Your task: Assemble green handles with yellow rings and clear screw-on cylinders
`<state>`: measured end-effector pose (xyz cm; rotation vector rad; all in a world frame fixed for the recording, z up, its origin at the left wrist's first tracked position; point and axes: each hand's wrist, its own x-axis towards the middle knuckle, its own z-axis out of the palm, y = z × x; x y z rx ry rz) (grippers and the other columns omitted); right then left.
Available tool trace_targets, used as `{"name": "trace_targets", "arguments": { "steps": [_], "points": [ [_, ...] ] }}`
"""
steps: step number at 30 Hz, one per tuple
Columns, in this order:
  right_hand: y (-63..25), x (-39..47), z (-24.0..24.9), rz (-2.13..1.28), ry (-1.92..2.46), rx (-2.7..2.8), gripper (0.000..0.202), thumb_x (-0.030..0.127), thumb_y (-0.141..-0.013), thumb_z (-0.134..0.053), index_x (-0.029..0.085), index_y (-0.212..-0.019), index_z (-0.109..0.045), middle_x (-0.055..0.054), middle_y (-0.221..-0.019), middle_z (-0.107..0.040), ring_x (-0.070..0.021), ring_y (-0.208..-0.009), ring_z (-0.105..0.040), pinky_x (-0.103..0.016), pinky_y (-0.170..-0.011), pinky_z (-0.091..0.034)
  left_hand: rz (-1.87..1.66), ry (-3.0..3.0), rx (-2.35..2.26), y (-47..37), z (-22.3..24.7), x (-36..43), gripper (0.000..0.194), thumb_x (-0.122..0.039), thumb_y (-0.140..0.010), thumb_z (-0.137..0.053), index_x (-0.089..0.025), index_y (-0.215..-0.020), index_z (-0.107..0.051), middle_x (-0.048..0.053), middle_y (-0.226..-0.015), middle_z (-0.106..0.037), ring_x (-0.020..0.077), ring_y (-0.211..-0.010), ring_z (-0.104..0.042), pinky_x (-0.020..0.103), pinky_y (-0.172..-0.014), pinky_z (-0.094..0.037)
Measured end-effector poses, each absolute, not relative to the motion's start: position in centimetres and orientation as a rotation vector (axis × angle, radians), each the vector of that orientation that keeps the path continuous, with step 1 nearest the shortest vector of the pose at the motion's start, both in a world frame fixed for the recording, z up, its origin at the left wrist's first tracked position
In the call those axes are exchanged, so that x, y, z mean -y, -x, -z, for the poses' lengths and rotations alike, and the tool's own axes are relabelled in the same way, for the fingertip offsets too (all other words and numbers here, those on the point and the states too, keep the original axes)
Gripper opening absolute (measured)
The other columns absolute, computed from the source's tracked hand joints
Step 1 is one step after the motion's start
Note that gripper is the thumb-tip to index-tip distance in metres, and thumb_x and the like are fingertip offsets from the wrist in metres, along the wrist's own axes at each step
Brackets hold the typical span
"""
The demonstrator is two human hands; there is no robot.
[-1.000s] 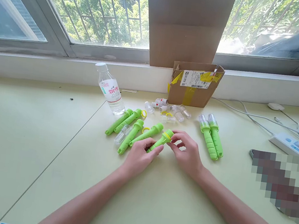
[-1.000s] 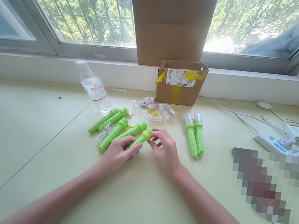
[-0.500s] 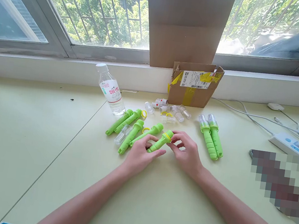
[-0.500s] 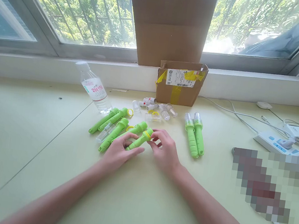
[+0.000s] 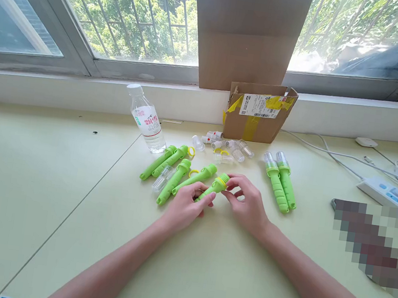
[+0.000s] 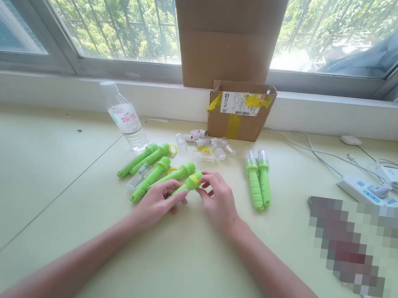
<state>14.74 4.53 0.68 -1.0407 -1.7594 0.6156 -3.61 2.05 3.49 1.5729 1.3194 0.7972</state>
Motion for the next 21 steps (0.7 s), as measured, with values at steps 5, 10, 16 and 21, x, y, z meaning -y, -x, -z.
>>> {"name": "trace_targets", "arguments": {
  "steps": [5, 10, 16, 21],
  "points": [
    [-14.75, -4.57, -0.74, -0.617, 1.045, 1.762, 0.007, 0.018, -0.084, -0.062, 0.023, -0.086, -0.056, -0.007, -0.109, -0.065, -0.0152, -0.074, -0.065, -0.029, -0.056, -0.056, -0.787, -1.608, -1.303, 3.72, -3.44, -2.11, 0.034, -0.051, -0.091, -0.050, -0.019, -0.093, -0.060, 0.003, -0.083, -0.070, 0.0135, -0.056, -0.061, 0.026, -0.057, -0.046],
    [-14.87, -4.80, -0.66, -0.642, 1.040, 1.805, 0.013, 0.015, -0.082, -0.062, 0.023, -0.090, -0.056, -0.007, -0.113, -0.063, -0.0155, -0.078, -0.064, -0.030, -0.058, -0.057, -0.791, -1.615, -1.281, 3.77, -3.45, -2.18, 0.035, -0.051, -0.093, -0.047, -0.018, -0.093, -0.060, 0.003, -0.084, -0.069, 0.0137, -0.058, -0.061, 0.027, -0.060, -0.045],
    [-14.97, -4.85, -0.41, -0.609, 1.022, 1.838, 0.014, 0.012, -0.083, -0.056, 0.023, -0.092, -0.054, -0.008, -0.113, -0.062, -0.0155, -0.078, -0.064, -0.030, -0.058, -0.057, -0.790, -1.585, -1.264, 3.74, -3.66, -2.18, 0.037, -0.053, -0.091, -0.048, -0.019, -0.087, -0.061, 0.002, -0.079, -0.067, 0.0135, -0.057, -0.060, 0.026, -0.057, -0.044],
    [-14.89, -4.70, -0.27, -0.558, 1.003, 1.827, 0.011, 0.013, -0.084, -0.057, 0.023, -0.088, -0.055, -0.007, -0.110, -0.064, -0.0160, -0.078, -0.065, -0.030, -0.060, -0.057, -0.798, -1.556, -1.238, 3.87, -3.79, -2.34, 0.040, -0.051, -0.093, -0.045, -0.019, -0.073, -0.057, 0.000, -0.066, -0.061, 0.0131, -0.052, -0.055, 0.026, -0.053, -0.041]
  ]
}}
